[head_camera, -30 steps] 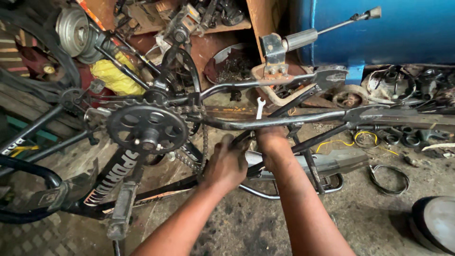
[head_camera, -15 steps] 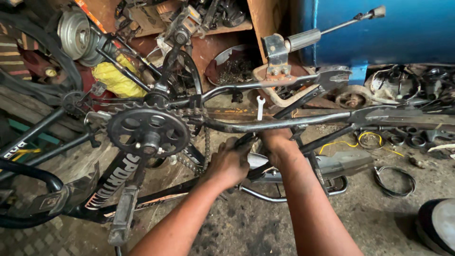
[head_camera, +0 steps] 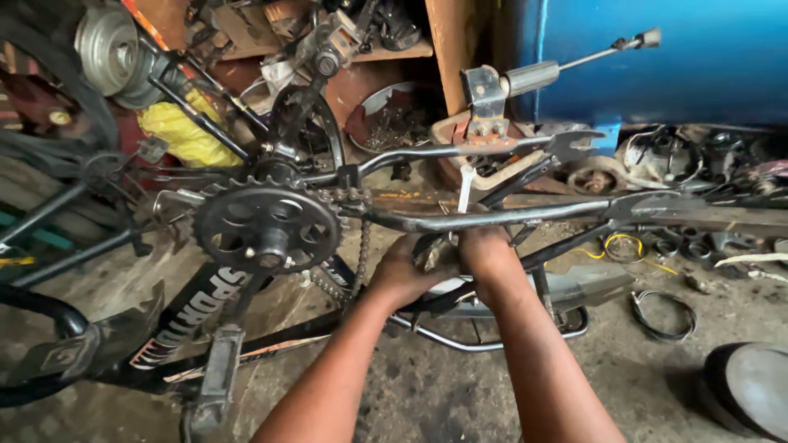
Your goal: The person disassembles and repairs parts of a bicycle frame by hand, using a wrench and a screwdriver to remove and adjust components such as the brake assembly and chain.
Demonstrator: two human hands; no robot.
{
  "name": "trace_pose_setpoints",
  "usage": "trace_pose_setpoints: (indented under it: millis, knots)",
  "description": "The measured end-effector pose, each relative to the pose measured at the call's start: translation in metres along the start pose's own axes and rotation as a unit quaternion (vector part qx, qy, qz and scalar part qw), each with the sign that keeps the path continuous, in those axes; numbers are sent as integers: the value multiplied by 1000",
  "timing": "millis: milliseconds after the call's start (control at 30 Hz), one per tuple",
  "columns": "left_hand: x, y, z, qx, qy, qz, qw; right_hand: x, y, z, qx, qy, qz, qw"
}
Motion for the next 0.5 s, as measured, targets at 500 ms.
trace_pose_setpoints:
  millis: [500]
  knots:
    - [7,-6,-25,-16,-18,7,1000,18,93,-54,161,89,178,967]
Point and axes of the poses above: each hand's wrist, its own y-axis away from the middle knuckle, its own x-axis out of the back of the hand, z = x × y, the point moved 7 cm from there along -y, towards the middle knuckle, and after that the axes turned 13 degrees about -x, right-handed, at the moved point
